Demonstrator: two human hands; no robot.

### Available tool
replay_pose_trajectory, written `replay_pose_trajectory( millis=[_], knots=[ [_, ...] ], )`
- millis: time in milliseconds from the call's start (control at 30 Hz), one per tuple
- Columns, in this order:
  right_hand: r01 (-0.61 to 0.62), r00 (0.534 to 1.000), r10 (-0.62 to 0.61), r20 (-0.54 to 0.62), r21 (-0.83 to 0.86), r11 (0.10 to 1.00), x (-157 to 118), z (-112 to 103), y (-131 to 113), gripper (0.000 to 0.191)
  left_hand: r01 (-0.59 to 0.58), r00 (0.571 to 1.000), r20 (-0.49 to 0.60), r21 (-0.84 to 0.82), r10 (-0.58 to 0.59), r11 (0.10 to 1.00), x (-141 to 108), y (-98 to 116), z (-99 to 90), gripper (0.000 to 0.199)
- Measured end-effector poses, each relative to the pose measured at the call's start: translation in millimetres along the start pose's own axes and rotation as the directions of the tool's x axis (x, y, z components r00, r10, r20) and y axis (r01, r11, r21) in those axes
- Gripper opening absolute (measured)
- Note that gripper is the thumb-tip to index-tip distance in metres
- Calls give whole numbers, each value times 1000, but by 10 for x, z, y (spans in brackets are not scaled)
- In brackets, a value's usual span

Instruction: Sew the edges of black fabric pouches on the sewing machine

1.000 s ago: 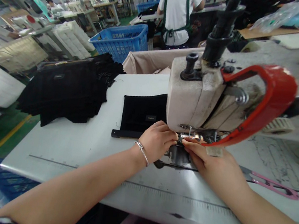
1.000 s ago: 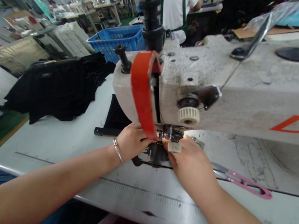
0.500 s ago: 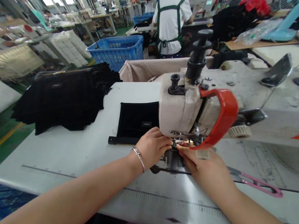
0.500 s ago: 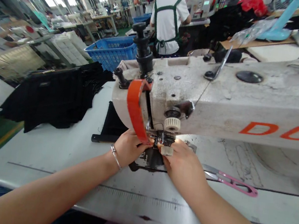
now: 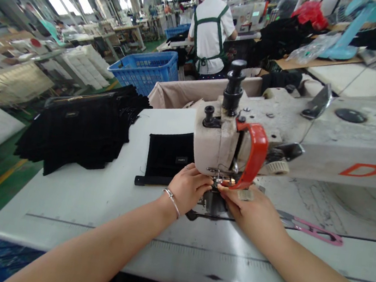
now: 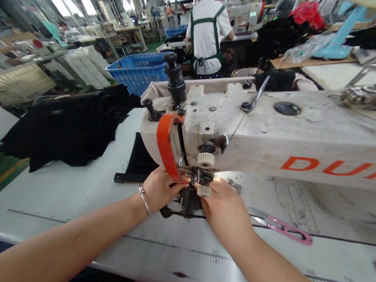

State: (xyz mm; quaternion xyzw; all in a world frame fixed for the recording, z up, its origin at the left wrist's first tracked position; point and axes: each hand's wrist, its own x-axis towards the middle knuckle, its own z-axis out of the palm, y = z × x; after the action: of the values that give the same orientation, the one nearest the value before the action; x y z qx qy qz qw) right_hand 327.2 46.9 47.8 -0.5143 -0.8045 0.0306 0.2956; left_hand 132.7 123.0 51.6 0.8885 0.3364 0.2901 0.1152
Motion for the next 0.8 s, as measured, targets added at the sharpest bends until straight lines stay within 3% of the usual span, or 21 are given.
replay_pose_trajectory(
  millis=[200,467,600,700,800],
  knots=[
    [-9,1000,9,-3,-7,1000,34,-15,-85,21,-38,997,-60,-13,37,999,-51,11,-23,9],
    [-48,999,48,-19,-4,999,50,26,-90,17,19,998,59,64,-23,998,-101,-94,31,15],
    [-42,997,44,-61,44,998,45,9,-90,18,23,989,143,106,-39,994,-8,-108,-90,16],
    [-32,993,39,-109,70,997,36,-11,-77,23,7,965,255,190,-56,982,-120,-128,-364,43],
    [-14,989,31,-146,114,993,-17,-51,-42,29,3,909,397,293,-124,956,-580,-108,-740,95]
  ],
)
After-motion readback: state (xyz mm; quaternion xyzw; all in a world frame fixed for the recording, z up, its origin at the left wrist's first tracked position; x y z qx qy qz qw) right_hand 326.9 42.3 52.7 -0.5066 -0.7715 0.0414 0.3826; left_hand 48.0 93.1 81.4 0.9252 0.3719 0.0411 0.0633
